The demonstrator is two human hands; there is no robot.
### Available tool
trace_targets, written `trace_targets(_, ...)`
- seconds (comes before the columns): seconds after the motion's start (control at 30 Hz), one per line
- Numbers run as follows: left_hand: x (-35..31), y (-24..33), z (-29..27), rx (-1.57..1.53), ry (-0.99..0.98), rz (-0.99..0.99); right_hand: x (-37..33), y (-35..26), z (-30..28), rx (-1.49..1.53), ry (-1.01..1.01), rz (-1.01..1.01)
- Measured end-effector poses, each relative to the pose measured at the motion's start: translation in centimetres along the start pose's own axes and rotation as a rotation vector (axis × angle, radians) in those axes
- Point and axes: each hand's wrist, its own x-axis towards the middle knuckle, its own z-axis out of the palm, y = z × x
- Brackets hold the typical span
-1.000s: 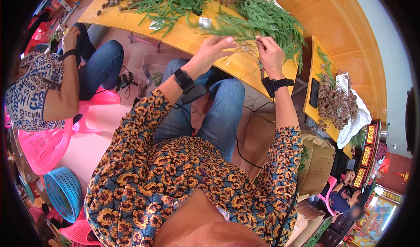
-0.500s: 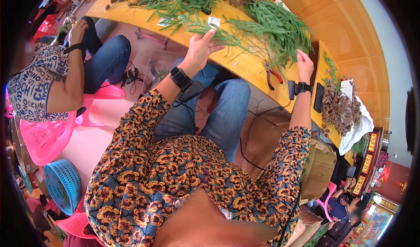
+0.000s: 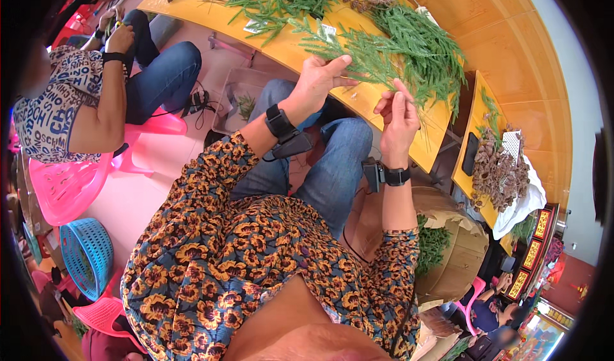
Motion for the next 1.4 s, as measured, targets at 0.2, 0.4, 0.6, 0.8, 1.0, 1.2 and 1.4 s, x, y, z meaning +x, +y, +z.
trace_targets(0.2,1.5,0.6,0.4,-0.021,0.116,0.184,0.7,0.6,1.3,0.164,0.137,-0.005)
trace_targets(0.4,1.5,-0.1,2.3,0.088,0.104,0.280,3.1,2.8,-0.6,0.712,0.348,0.207)
trace_targets(0.6,0.8,0.2,4.4,0.183,0.096,0.344,4.8,-1.8,2.2,0.362,0.500,0.009)
trace_targets(0.8,1.3,0.7,5.0,0.450,0.141,0.416,6.7,-5.0,4.1,-0.536,0.521,-0.509)
trace_targets(1.0,-0.2,2.0,6.3,0.698,0.123,0.428,5.6,-9.1,5.8,-0.684,0.249,-0.660)
trace_targets(1.2,-0.9,2.5,5.7,1.018,0.077,0.564,5.6,-10.5,5.6,-0.462,-0.067,-0.658)
trace_targets(1.4,-1.5,2.9,4.7,1.101,-0.004,0.715,4.7,-10.8,5.1,-0.583,-0.262,-0.469)
